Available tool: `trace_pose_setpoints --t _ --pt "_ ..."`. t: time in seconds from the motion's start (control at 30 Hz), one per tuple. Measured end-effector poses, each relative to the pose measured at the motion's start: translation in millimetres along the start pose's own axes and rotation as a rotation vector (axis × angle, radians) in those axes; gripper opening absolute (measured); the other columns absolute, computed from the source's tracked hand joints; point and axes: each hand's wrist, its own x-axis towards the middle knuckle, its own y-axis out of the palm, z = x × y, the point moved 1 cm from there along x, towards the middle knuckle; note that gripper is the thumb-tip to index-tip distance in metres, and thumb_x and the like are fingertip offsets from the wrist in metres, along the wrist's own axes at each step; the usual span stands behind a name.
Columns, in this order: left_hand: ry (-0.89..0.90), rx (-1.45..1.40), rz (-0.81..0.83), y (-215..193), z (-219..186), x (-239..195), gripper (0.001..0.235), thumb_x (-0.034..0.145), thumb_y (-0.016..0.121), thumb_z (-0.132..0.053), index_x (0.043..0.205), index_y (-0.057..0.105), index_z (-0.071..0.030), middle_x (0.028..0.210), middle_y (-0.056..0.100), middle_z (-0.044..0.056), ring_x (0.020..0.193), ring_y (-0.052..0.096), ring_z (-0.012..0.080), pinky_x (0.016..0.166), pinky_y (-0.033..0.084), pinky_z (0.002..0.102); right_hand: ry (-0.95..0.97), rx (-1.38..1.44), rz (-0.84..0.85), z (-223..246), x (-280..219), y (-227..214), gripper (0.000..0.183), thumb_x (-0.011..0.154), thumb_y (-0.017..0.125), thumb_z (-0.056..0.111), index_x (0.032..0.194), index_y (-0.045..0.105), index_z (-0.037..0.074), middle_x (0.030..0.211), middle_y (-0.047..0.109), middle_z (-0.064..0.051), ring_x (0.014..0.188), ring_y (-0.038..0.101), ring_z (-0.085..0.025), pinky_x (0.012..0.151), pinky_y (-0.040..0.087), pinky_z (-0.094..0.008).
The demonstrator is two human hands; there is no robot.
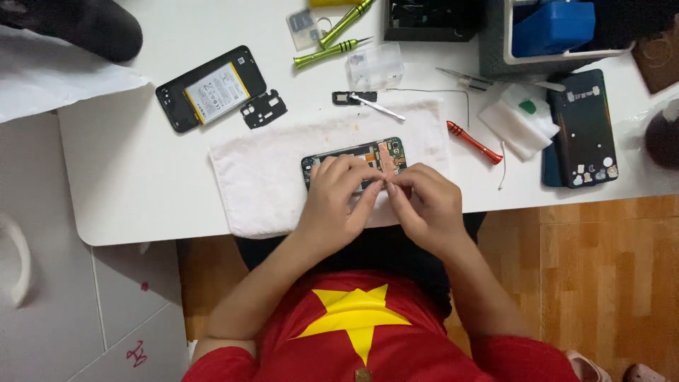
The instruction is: A person is reassembling a smartphone, carefully placing internal components like the motherboard and battery into the frame and using small tools for precision adjustments.
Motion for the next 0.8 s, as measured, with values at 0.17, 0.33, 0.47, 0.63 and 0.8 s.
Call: trace_pose_setpoints --t 0.17,0.33,0.47,0.63,0.8 --pt "0.057 0.117 0.109 -14 -1 7 0.015 0.097 0.065 -0.022 0.101 0.074 -0.01 0.091 0.066 0.008 0.09 0.064 0.0287 0.085 0.042 0.042 -0.085 -0.146 0.138 3 10 -8 0.007 0.089 0.071 -0.004 0.094 0.075 0.0 0.072 0.069 -0.011 0.061 0.066 -0.026 0.054 0.053 -0.033" --pt "0.105 0.266 0.156 -11 1 8 0.015 0.096 0.065 -0.02 0.098 0.075 -0.009 0.089 0.067 0.01 0.088 0.065 0.0286 0.086 0.041 0.043 -0.207 -0.325 0.213 2 12 -9 0.011 0.086 0.072 -0.008 0.094 0.073 0.0 0.075 0.067 -0.011 0.064 0.067 -0.029 0.056 0.054 -0.036" --pt "0.071 0.251 0.186 -11 1 10 0.017 0.096 0.062 -0.019 0.097 0.076 -0.009 0.088 0.068 0.01 0.087 0.064 0.027 0.086 0.039 0.042 -0.201 -0.362 0.193 -8 8 -11 0.016 0.088 0.072 -0.004 0.101 0.075 0.006 0.082 0.069 -0.006 0.074 0.068 -0.026 0.065 0.054 -0.034" --pt "-0.005 0.25 0.168 -10 0 9 0.019 0.097 0.06 -0.017 0.096 0.076 -0.007 0.087 0.067 0.01 0.086 0.064 0.0266 0.085 0.038 0.042 -0.275 -0.44 0.138 -14 12 -21 0.049 0.085 0.08 0.0 0.132 0.068 0.005 0.11 0.068 -0.015 0.103 0.066 -0.037 0.087 0.05 -0.045" --pt "-0.186 0.332 0.254 -7 -6 13 0.023 0.098 0.057 -0.021 0.099 0.076 -0.007 0.085 0.066 0.01 0.088 0.061 0.0275 0.086 0.034 0.045 -0.188 -0.451 0.162 -25 3 -11 0.059 0.081 0.085 0.005 0.137 0.067 0.01 0.137 0.065 -0.016 0.123 0.06 -0.041 0.098 0.044 -0.05"
